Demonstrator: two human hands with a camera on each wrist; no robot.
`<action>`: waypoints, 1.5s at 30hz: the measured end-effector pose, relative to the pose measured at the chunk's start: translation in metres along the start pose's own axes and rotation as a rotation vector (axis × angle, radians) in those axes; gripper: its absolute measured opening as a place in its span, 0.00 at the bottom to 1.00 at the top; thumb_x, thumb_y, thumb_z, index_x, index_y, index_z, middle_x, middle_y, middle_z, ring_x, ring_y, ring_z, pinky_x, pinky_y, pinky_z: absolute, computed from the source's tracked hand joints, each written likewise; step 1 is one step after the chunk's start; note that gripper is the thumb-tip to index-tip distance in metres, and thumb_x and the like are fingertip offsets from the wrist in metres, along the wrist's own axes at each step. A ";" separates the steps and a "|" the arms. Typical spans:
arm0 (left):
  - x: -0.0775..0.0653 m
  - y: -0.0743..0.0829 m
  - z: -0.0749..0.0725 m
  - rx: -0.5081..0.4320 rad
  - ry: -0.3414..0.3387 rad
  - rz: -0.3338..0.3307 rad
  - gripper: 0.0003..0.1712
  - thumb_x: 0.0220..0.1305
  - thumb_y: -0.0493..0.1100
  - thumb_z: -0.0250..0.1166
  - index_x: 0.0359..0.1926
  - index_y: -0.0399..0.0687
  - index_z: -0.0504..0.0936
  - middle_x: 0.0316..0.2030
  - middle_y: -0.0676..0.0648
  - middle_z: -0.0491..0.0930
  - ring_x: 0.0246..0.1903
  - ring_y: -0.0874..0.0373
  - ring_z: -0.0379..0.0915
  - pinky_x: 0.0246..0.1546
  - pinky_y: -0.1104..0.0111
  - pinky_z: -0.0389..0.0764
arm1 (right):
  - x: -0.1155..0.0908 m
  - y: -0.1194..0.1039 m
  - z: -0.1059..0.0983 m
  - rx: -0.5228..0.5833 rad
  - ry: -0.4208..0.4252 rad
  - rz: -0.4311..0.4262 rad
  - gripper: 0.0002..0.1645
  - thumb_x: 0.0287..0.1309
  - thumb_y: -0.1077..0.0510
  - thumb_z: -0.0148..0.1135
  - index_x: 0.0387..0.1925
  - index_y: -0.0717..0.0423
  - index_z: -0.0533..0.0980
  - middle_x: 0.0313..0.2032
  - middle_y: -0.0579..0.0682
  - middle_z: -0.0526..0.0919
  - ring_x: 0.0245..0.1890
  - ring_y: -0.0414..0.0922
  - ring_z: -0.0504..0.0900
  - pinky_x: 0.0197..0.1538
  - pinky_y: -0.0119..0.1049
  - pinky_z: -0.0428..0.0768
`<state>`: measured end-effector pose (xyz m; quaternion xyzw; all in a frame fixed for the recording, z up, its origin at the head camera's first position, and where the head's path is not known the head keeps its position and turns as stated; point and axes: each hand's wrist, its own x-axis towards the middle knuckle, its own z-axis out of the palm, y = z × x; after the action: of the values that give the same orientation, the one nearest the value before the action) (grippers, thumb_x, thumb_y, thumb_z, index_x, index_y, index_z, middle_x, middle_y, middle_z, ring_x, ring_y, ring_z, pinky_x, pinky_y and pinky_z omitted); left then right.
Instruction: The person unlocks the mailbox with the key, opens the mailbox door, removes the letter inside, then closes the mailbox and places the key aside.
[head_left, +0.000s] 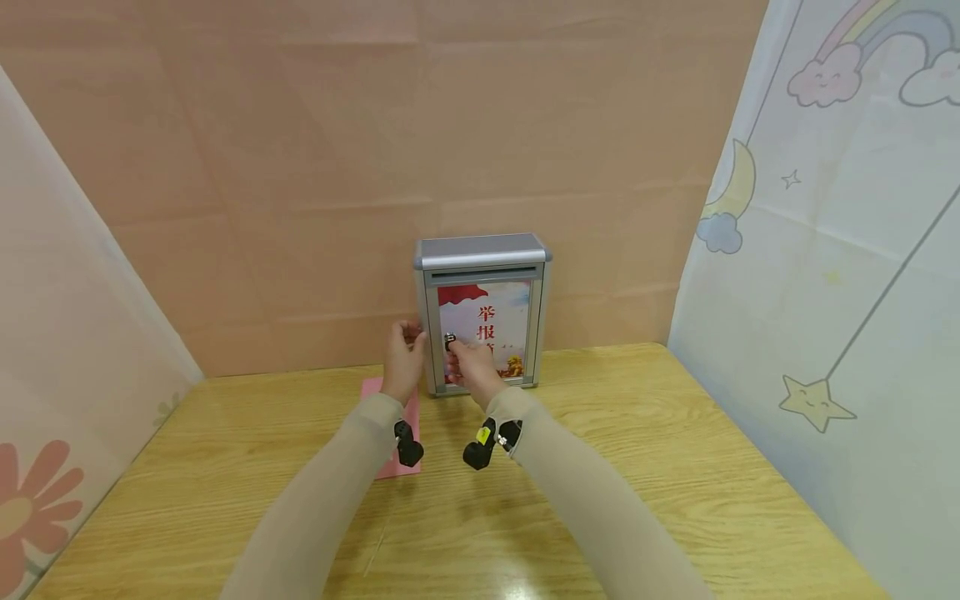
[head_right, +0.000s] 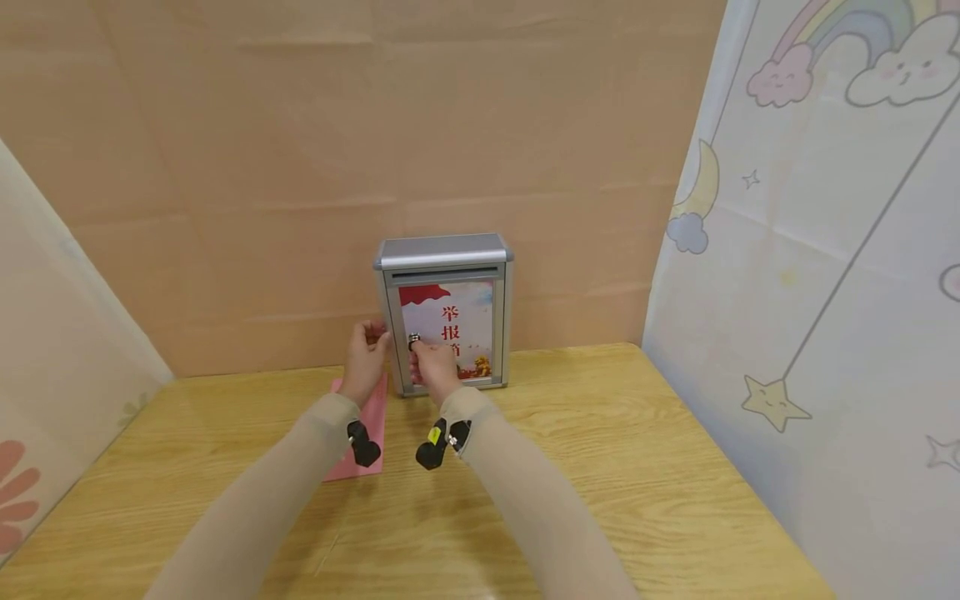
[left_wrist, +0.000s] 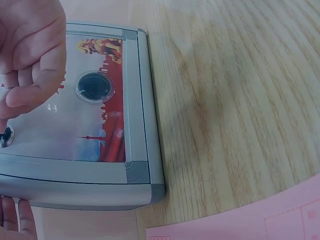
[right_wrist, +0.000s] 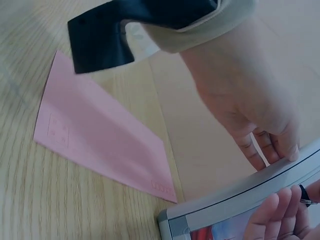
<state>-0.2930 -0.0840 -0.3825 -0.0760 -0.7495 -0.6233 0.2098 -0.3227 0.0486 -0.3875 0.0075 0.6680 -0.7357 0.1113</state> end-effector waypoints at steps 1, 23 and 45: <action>0.007 -0.011 0.005 0.027 0.027 -0.042 0.14 0.73 0.41 0.53 0.53 0.37 0.67 0.50 0.41 0.71 0.52 0.51 0.70 0.57 0.62 0.73 | 0.000 0.001 0.000 -0.011 0.003 -0.010 0.15 0.70 0.56 0.49 0.31 0.63 0.73 0.21 0.46 0.72 0.22 0.39 0.69 0.31 0.34 0.75; 0.022 -0.040 0.011 0.021 0.066 -0.081 0.14 0.72 0.36 0.53 0.54 0.35 0.64 0.51 0.39 0.69 0.53 0.47 0.68 0.60 0.55 0.71 | -0.013 0.018 -0.013 -0.438 -0.104 -0.062 0.16 0.69 0.56 0.51 0.31 0.64 0.76 0.25 0.52 0.78 0.24 0.41 0.76 0.37 0.41 0.83; 0.021 -0.037 0.010 0.040 0.067 -0.114 0.14 0.72 0.37 0.53 0.55 0.37 0.64 0.50 0.40 0.69 0.52 0.48 0.68 0.60 0.56 0.71 | -0.002 0.036 -0.067 -1.263 -0.249 -0.083 0.15 0.63 0.63 0.59 0.23 0.64 0.83 0.18 0.53 0.83 0.13 0.37 0.70 0.20 0.27 0.66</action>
<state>-0.3280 -0.0857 -0.4090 -0.0082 -0.7574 -0.6213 0.2004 -0.3234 0.1122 -0.4300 -0.1709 0.9542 -0.2000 0.1425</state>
